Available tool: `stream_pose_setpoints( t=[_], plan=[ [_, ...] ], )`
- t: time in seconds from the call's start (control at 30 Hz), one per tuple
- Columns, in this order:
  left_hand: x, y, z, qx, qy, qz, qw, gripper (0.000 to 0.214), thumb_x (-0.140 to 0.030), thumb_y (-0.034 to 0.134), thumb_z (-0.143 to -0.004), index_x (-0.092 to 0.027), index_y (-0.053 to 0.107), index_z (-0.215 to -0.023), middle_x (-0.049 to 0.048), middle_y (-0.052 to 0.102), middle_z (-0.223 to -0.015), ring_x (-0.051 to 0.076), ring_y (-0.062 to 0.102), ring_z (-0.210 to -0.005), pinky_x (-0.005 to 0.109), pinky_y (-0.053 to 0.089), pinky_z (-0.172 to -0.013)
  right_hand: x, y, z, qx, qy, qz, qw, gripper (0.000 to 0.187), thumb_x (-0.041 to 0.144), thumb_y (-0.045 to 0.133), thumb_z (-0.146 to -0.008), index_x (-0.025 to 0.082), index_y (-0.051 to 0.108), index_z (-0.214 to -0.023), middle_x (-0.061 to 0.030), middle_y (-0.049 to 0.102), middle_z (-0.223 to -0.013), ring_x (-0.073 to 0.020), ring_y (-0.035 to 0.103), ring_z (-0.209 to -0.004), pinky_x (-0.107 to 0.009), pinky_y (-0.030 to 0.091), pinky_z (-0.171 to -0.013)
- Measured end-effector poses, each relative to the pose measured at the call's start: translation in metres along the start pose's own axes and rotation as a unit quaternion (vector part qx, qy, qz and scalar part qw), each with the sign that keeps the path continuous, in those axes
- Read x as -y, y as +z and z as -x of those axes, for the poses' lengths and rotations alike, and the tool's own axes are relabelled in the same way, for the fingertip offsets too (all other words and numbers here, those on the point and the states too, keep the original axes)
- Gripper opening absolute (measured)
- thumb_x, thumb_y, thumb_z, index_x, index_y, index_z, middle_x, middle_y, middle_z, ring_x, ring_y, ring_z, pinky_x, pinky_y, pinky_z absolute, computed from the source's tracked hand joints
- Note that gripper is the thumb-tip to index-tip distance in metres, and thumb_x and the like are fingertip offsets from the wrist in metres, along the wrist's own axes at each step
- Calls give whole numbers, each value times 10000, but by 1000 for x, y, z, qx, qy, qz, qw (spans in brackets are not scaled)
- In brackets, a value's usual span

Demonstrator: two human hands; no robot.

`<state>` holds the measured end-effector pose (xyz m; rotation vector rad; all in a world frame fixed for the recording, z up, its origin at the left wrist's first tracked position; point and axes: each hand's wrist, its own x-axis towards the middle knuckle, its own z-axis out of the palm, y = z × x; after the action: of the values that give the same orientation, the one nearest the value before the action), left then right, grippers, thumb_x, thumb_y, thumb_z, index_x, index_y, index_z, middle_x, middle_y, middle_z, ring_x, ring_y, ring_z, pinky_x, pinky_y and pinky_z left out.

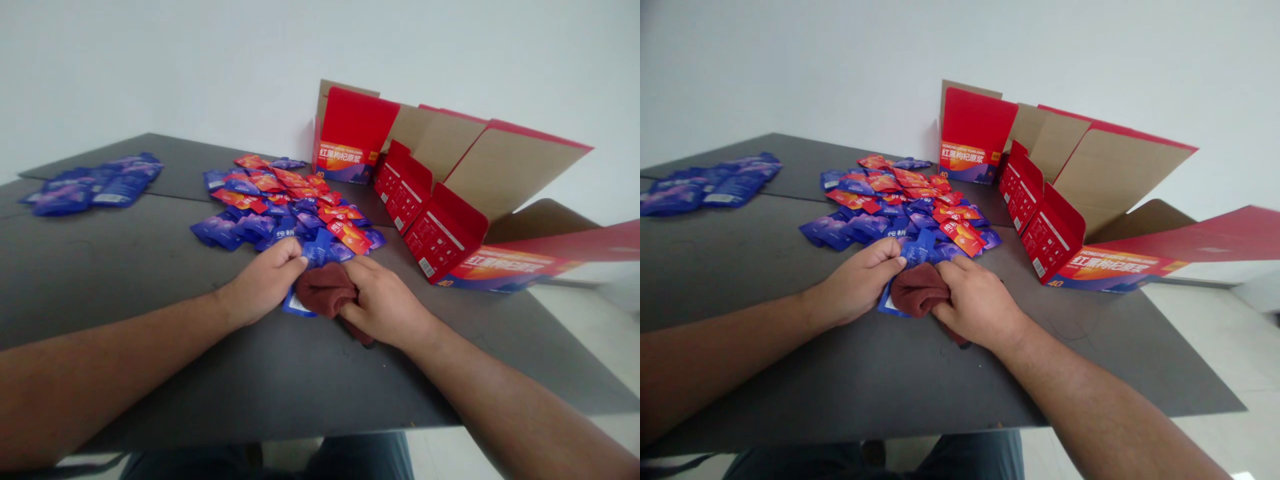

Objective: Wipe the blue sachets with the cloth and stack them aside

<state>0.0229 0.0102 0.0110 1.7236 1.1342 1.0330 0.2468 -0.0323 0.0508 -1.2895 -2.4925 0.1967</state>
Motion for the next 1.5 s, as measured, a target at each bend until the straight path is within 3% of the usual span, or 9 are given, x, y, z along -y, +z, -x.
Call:
stream_pose_setpoints(
  t=[0.13, 0.3, 0.63, 0.77, 0.93, 1.1, 1.27, 1.4, 1.5],
  plan=[
    [-1, 0, 0, 5, 5, -6, 1000, 233, -346, 556, -967, -205, 497, -791, -15, 500, -775, 159, 459, -741, 295, 391, -665, 3, 0, 1, 52, -67, -15, 996, 134, 200, 645, -846, 221, 591, -967, -39, 637, -995, -212, 614, -954, -327, 491, -824],
    [0, 0, 0, 2, 2, -2, 1000, 230, -357, 546, -971, -211, 497, -799, -19, 499, -759, 158, 452, -716, 295, 386, -650, -1, -1, 0, -23, 19, 5, 1000, 130, 197, 632, -826, 215, 563, -934, -54, 633, -976, -222, 607, -908, -348, 492, -797],
    [-2, 0, 0, 1, 1, -3, 1000, 232, -352, 550, -960, -210, 494, -785, -14, 497, -757, 160, 450, -720, 291, 382, -633, -1, 0, 0, -22, 18, 5, 1000, 137, 198, 634, -831, 215, 572, -952, -50, 635, -970, -221, 607, -908, -345, 493, -802],
    [-2, 0, 0, 6, 3, -5, 1000, 221, -340, 545, -962, -205, 502, -793, -10, 503, -770, 159, 462, -739, 296, 398, -652, 1, -1, 1, 41, -54, -11, 998, 122, 195, 636, -843, 219, 584, -950, -44, 637, -995, -211, 612, -931, -327, 494, -812],
    [-2, 0, 0, -1, -3, -3, 1000, 227, -345, 551, -957, -212, 485, -785, -14, 480, -740, 160, 450, -718, 288, 376, -618, -2, -1, 0, -31, 26, 8, 999, 135, 199, 646, -822, 217, 572, -935, -51, 642, -962, -222, 611, -904, -344, 495, -806],
    [-2, 1, 0, -2, -5, 1, 1000, 220, -336, 559, -947, -208, 497, -780, -15, 498, -759, 155, 453, -715, 294, 391, -640, -1, 1, 0, 39, -59, -15, 997, 133, 203, 647, -845, 225, 591, -964, -44, 649, -1007, -214, 618, -951, -326, 496, -832],
    [-2, 1, 1, 1, -7, 10, 1000, 214, -334, 553, -957, -215, 488, -791, -23, 476, -730, 154, 441, -689, 288, 369, -615, -7, 0, -2, -54, 25, 9, 998, 129, 194, 642, -822, 216, 581, -934, -46, 636, -932, -218, 606, -885, -336, 485, -789],
    [-1, -1, 1, 20, 0, -2, 1000, 234, -335, 558, -965, -210, 485, -781, -24, 469, -736, 144, 426, -678, 284, 371, -614, -3, 0, -1, 28, -52, -13, 998, 129, 190, 644, -821, 216, 605, -941, -47, 647, -973, -211, 619, -910, -325, 493, -798],
    [3, -1, 1, 32, -20, 28, 999, 237, -347, 580, -962, -210, 492, -790, -25, 476, -722, 138, 432, -646, 277, 368, -582, -8, -2, -3, -16, -3, -14, 1000, 101, 218, 660, -835, 209, 628, -931, -58, 674, -958, -223, 637, -909, -343, 504, -795]
  ],
)
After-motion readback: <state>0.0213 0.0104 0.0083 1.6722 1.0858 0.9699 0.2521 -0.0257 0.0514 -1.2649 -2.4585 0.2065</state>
